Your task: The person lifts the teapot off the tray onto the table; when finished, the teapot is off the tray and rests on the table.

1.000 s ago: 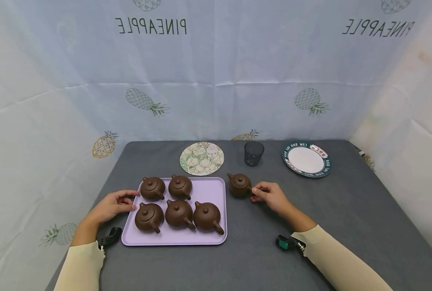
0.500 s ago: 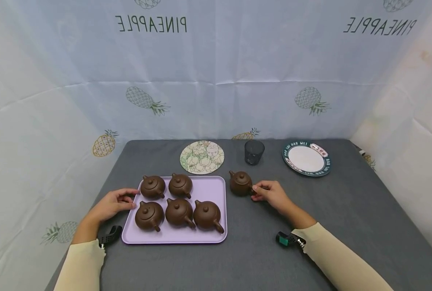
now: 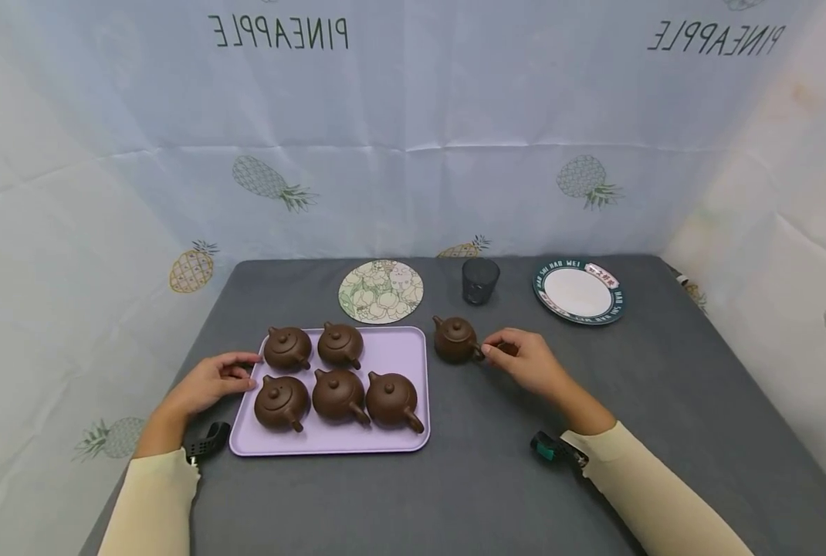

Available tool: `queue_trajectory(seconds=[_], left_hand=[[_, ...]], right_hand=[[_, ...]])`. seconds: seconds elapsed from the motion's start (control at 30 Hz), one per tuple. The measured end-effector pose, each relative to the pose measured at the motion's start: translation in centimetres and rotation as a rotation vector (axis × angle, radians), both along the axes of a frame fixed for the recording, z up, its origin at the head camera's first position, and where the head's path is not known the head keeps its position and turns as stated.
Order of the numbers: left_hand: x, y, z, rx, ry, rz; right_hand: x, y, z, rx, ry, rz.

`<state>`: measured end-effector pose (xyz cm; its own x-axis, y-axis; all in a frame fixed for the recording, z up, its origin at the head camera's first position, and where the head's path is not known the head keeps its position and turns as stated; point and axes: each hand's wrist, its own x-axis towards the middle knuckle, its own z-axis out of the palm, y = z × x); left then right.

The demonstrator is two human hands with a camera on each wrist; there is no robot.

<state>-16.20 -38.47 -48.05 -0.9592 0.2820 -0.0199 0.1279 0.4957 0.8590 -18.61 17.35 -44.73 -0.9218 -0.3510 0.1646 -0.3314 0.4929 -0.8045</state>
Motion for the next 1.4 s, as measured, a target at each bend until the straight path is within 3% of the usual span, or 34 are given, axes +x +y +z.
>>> queue_trajectory(seconds=[0.2, 0.57, 0.77, 0.97, 1.2, 1.4], left_hand=[[-0.2, -0.1, -0.2, 0.008, 0.01, 0.004], [-0.1, 0.0, -0.5, -0.009, 0.011, 0.027], [-0.2, 0.1, -0.3, -0.004, -0.007, 0.023], [-0.4, 0.2, 0.1, 0.006, -0.004, 0.018], [0.0, 0.1, 0.2, 0.006, -0.02, 0.018], [0.1, 0.2, 0.0, 0.014, -0.015, 0.026]], right_hand=[[1.8, -3.3, -0.2, -0.052, -0.015, 0.084], [4.7, -7.9, -2.1, -0.16, -0.265, 0.263], [5.4, -8.6, -2.6, -0.183, -0.281, 0.368], [5.6, -9.0, -2.8, -0.161, -0.256, 0.364], [6.4, -9.7, -2.8, -0.214, -0.411, 0.352], [6.7, -9.9, -3.0, -0.276, -0.398, 0.333]])
